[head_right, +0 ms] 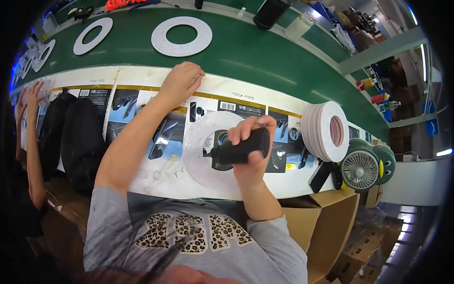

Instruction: Applying a liquid adhesive or sealant to circular lighting fixture components on an assembly line.

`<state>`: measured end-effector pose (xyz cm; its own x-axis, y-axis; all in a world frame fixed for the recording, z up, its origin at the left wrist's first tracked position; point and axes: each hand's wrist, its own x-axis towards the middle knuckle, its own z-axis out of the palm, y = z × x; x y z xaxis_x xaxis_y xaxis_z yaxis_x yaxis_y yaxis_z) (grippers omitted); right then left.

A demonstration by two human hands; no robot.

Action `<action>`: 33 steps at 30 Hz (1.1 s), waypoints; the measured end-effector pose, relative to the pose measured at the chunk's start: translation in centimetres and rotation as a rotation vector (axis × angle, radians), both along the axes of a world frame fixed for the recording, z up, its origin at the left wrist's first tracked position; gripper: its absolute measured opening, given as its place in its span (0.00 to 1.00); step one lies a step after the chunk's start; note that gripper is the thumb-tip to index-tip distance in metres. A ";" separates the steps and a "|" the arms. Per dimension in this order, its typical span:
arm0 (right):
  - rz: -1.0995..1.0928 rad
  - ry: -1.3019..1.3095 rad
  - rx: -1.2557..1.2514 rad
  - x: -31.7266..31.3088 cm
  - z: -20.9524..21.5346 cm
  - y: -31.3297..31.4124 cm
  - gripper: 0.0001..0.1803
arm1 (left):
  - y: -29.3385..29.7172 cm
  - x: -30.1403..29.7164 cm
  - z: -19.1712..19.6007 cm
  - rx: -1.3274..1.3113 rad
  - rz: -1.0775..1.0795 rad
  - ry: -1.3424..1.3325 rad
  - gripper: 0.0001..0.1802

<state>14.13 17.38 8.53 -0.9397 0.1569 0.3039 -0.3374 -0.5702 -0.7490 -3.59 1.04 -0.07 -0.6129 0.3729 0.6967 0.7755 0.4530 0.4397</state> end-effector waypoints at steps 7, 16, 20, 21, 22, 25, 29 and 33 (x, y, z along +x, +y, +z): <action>0.089 -0.015 0.114 0.3 -0.8 -1.1 0.22 | -0.2 0.1 0.3 -0.010 -0.007 -0.036 0.04; -0.046 0.121 0.145 0.1 -1.5 -2.4 0.20 | -0.5 0.2 0.2 -0.015 -0.006 -0.041 0.04; -0.034 0.175 0.201 0.0 -2.1 -2.2 0.20 | -0.2 0.2 0.2 -0.004 -0.008 -0.036 0.04; -0.011 0.174 0.195 0.0 -2.3 -2.2 0.21 | -0.3 0.2 0.1 -0.009 -0.003 -0.041 0.04; 0.005 0.168 0.191 -0.1 -2.3 -2.1 0.20 | -0.3 0.2 0.2 -0.007 -0.001 -0.040 0.04; -0.013 0.161 0.207 0.0 -2.5 -2.2 0.20 | -0.4 0.2 0.1 0.000 -0.004 -0.042 0.04; 0.014 0.163 0.235 -0.2 -2.1 -2.2 0.19 | -0.2 0.2 0.2 0.011 -0.006 -0.042 0.04; 0.021 0.175 0.244 -0.2 -2.2 -2.1 0.20 | 0.0 0.1 0.2 -0.003 -0.006 -0.039 0.04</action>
<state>13.90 15.30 6.31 -0.8721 0.0406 0.4876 -0.4634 -0.3888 -0.7963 -3.49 1.03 0.14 -0.6374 0.3787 0.6711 0.7605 0.4494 0.4687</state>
